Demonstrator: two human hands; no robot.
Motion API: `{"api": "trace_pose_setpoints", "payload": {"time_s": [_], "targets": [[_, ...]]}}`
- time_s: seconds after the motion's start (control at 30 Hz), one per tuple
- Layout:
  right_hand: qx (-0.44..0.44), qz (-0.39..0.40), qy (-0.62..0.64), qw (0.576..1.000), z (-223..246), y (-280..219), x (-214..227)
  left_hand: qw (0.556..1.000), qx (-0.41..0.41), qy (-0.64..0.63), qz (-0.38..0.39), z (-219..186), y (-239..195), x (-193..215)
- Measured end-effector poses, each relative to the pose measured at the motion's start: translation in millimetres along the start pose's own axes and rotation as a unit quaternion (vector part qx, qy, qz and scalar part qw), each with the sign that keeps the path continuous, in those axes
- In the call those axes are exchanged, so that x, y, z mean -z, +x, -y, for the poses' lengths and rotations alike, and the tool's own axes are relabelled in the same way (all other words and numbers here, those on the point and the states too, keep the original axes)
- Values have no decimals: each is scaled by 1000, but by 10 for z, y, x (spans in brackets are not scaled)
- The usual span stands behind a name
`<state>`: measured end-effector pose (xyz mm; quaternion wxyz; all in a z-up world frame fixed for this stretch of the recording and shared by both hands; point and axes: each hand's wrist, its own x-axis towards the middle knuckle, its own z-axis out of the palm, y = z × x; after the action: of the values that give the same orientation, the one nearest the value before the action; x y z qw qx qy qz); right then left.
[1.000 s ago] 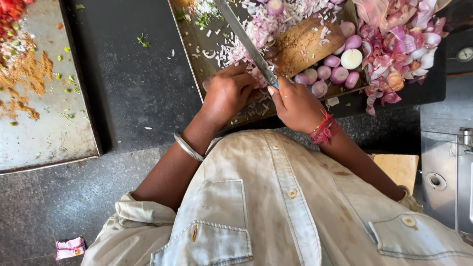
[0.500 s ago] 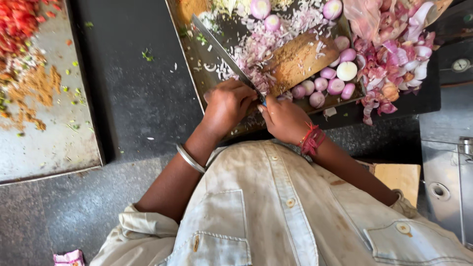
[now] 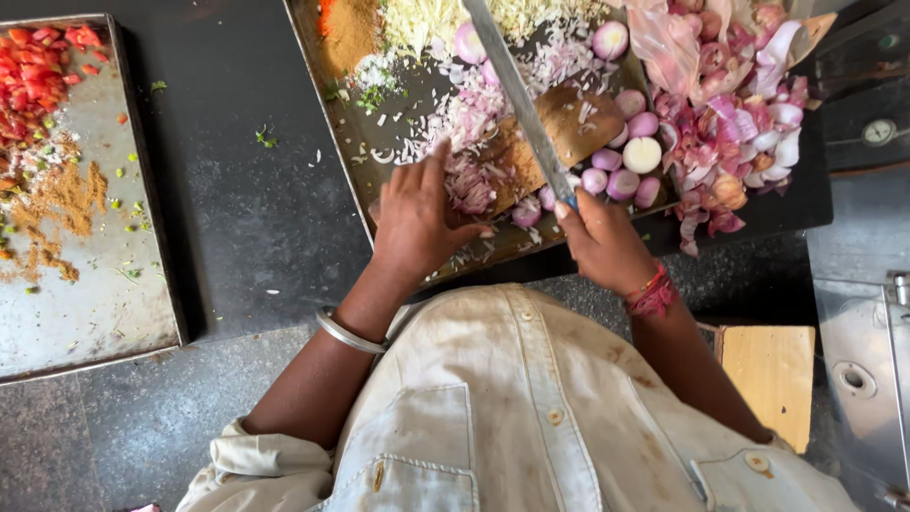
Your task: The person chops red onions on a wooden cutting board using a knife. The person repeatedly slices the onions into small pieces and gathers them on the board.
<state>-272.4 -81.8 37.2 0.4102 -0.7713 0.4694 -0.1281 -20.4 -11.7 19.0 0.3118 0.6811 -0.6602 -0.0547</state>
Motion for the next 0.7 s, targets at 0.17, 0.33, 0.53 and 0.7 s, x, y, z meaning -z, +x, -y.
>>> {"api": "trace_pose_setpoints", "payload": {"time_s": [0.17,0.33,0.53,0.7], "targets": [[68,-4,-34,997,-226,30,4,980,73,-130,133,-50,127,-71],[43,24,-56,997,-331,126,31,961,48,-191,194,52,342,-159],[91,27,-95,991,-220,359,86,945,-77,-227,223,130,604,-210],[78,47,-212,973,-162,457,49,977,-7,-174,125,72,388,25]]}}
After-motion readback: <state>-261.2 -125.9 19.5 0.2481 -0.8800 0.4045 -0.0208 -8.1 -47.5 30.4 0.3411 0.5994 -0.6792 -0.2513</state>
